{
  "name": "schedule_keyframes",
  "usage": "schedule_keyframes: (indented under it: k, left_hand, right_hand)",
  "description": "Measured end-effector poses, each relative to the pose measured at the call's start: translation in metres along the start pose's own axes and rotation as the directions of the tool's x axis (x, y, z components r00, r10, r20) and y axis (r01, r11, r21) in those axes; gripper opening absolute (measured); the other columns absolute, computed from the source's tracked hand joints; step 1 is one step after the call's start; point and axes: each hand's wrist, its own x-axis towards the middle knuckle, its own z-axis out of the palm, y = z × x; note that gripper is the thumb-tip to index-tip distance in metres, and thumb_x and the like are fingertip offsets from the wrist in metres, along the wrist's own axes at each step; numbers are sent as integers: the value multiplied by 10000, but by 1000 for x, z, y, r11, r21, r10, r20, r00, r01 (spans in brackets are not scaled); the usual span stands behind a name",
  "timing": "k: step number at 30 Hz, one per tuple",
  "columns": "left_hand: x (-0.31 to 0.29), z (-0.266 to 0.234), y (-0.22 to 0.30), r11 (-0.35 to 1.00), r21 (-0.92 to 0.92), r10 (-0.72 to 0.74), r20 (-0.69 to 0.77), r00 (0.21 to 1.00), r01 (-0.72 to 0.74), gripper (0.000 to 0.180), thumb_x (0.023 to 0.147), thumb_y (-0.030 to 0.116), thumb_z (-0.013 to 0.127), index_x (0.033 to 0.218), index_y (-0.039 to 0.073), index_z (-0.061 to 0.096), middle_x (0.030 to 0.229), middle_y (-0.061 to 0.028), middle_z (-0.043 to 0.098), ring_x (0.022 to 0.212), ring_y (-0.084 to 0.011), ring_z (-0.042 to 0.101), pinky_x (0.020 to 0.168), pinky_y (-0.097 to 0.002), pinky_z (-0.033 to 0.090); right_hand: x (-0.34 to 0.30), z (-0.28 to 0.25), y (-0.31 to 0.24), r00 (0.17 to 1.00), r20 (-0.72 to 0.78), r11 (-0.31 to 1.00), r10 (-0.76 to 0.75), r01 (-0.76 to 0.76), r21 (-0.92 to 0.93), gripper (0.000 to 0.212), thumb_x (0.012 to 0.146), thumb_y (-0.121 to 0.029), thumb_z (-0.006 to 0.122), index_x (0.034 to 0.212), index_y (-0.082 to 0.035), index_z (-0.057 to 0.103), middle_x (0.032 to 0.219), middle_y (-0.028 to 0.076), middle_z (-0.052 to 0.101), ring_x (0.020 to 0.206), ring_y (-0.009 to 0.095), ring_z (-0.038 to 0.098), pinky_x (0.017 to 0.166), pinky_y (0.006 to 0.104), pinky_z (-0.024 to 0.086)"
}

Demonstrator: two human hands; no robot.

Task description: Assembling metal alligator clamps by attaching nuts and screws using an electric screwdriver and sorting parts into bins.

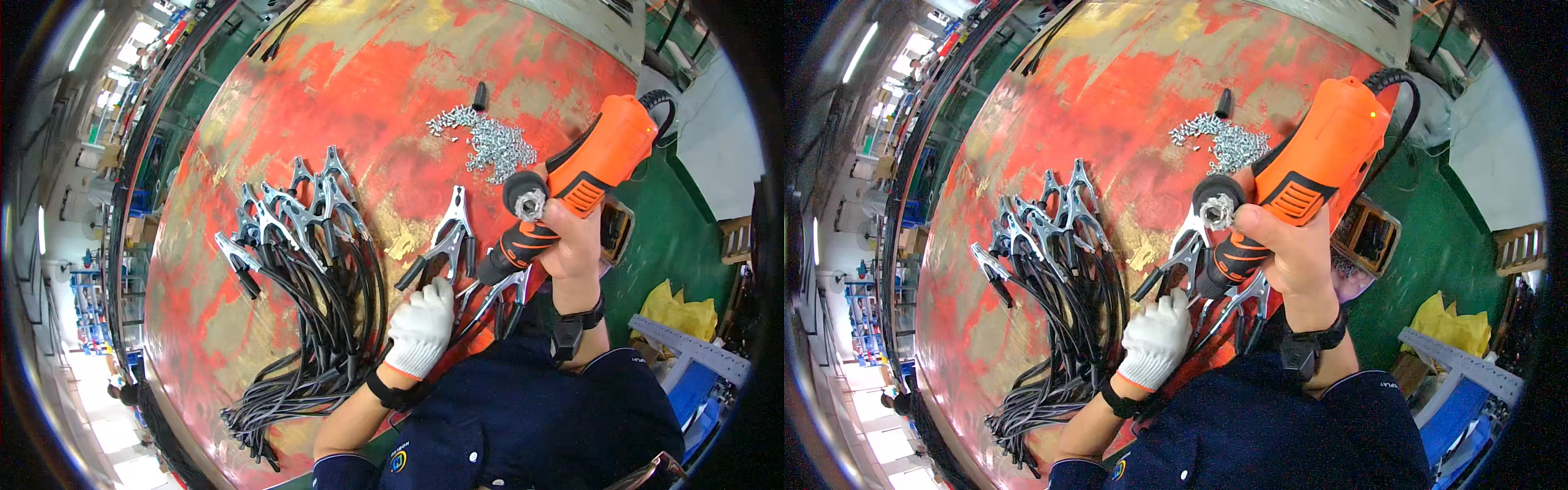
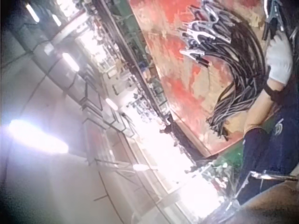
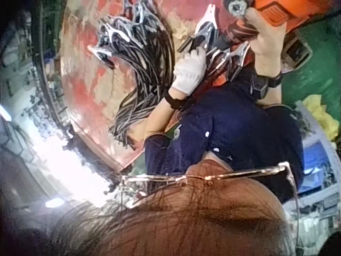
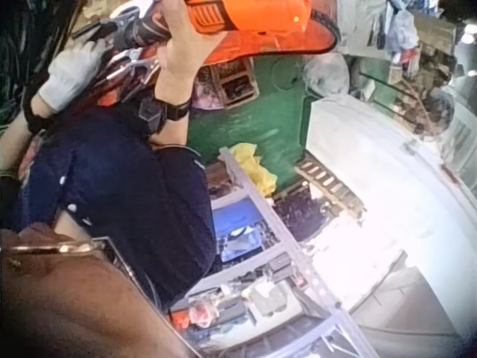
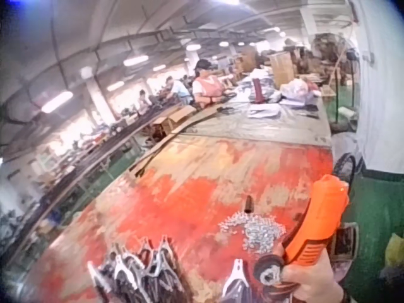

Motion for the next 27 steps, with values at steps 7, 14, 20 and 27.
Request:
schedule_keyframes:
  k: [7, 14, 20, 27]
  left_hand:
    - [-17, -20, -26, 749, -650, -249, -100, 963, 126, 217, 894, 122, 568, 1106, 77, 578, 882, -186, 644, 706, -297, 656, 646, -399, 527]
    - [-14, -39, -32, 377, -822, -294, 332, 897, 427, 235, 924, 203, 549, 1069, 20, 584, 790, -90, 637, 690, -162, 617, 637, -310, 495]
    - [-11, -25, -34, 368, -828, -210, 368, 906, 423, 258, 932, 237, 541, 1046, 9, 584, 807, -105, 651, 697, -178, 631, 647, -322, 502]
    - [-28, -65, -35, -283, -925, -338, 344, 876, 254, 224, 926, 95, 515, 1115, -7, 449, 839, -123, 597, 650, -149, 596, 524, -249, 500]
  right_hand:
    - [-8, -7, -1, 997, 46, 988, 63, -69, 137, 389, 807, -14, 659, 1167, -20, 511, 968, 117, 645, 796, 177, 654, 690, 326, 558]
    - [-15, 15, 17, 958, 160, 969, 237, -246, 36, 754, 749, 11, 703, 1380, -52, 296, 908, 106, 656, 742, 147, 640, 648, 282, 528]
    - [-11, 10, 17, 971, 110, 976, 214, -217, 10, 739, 748, 2, 725, 1369, -60, 330, 905, 104, 654, 714, 129, 628, 634, 260, 514]
    - [-16, 12, 26, 964, 113, 971, 241, -240, -16, 802, 714, 68, 727, 1388, -75, 317, 898, 90, 646, 793, 157, 646, 697, 292, 534]
